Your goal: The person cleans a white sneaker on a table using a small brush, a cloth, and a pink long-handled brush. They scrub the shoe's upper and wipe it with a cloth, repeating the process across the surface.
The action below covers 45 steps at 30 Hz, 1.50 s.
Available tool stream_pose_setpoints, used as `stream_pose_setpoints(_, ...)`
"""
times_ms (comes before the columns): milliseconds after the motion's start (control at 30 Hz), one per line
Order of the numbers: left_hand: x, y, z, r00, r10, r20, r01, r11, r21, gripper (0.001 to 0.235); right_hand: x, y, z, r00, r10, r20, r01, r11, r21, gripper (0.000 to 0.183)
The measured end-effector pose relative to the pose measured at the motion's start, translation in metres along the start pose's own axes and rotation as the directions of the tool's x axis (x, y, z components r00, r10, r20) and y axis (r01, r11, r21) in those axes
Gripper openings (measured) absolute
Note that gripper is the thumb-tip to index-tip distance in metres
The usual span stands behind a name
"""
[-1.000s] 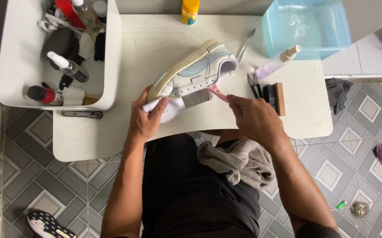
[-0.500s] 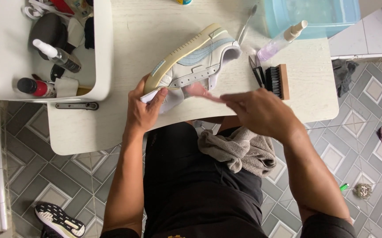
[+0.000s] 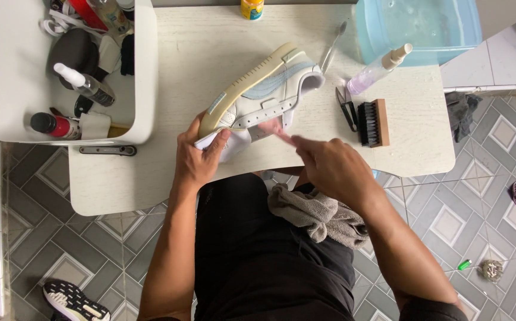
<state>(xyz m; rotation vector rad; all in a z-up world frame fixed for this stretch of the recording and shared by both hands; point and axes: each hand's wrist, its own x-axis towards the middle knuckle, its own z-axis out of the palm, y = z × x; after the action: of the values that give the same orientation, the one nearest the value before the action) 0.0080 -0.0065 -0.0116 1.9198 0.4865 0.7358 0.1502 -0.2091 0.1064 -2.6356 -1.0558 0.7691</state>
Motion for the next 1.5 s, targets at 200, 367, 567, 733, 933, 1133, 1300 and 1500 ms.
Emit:
stream_pose_setpoints(200, 0.0, 0.002, -0.002, 1.0, 0.0, 0.022, 0.0, 1.0, 0.006, 0.049, 0.015, 0.031, 0.005, 0.983, 0.042, -0.178, -0.045, 0.999, -0.015, 0.035)
stream_pose_setpoints(367, 0.003, 0.01, -0.005, 0.999, 0.007, 0.032, -0.007, 1.0, 0.001, 0.05, -0.003, 0.004, -0.016, 0.999, 0.002, 0.05, -0.005, 0.998, 0.062, 0.036)
stream_pose_setpoints(567, 0.002, 0.011, -0.003, 0.999, 0.01, 0.039, -0.011, 1.0, 0.008, 0.049, 0.004, 0.023, 0.01, 0.993, 0.02, -0.113, -0.021, 1.0, -0.013, 0.036)
stream_pose_setpoints(733, 0.0, 0.004, -0.005, 0.999, 0.017, 0.051, -0.017, 1.0, 0.003, 0.051, -0.006, 0.01, -0.005, 0.988, -0.062, 0.145, 0.054, 0.997, 0.054, 0.037)
stream_pose_setpoints(933, -0.001, 0.002, -0.003, 0.999, 0.011, 0.034, -0.011, 1.0, -0.007, 0.049, -0.002, 0.014, 0.01, 0.996, -0.084, -0.016, 0.085, 0.993, 0.085, 0.035)
stream_pose_setpoints(1133, 0.001, -0.003, -0.003, 0.999, 0.019, 0.029, -0.019, 0.999, -0.032, 0.049, -0.033, 0.044, -0.035, 0.963, -0.199, 0.183, 0.135, 0.94, 0.312, 0.039)
stream_pose_setpoints(1300, 0.003, -0.014, -0.007, 0.996, -0.086, 0.027, 0.088, 0.99, -0.107, 0.048, -0.068, 0.14, -0.022, 0.923, -0.029, -0.384, 0.273, 0.752, 0.6, 0.04)
stream_pose_setpoints(1500, 0.002, -0.015, -0.008, 0.997, -0.079, 0.024, 0.081, 0.991, -0.107, 0.05, 0.007, 0.222, -0.015, 0.62, 0.166, -0.766, 0.198, 0.912, 0.358, 0.03)
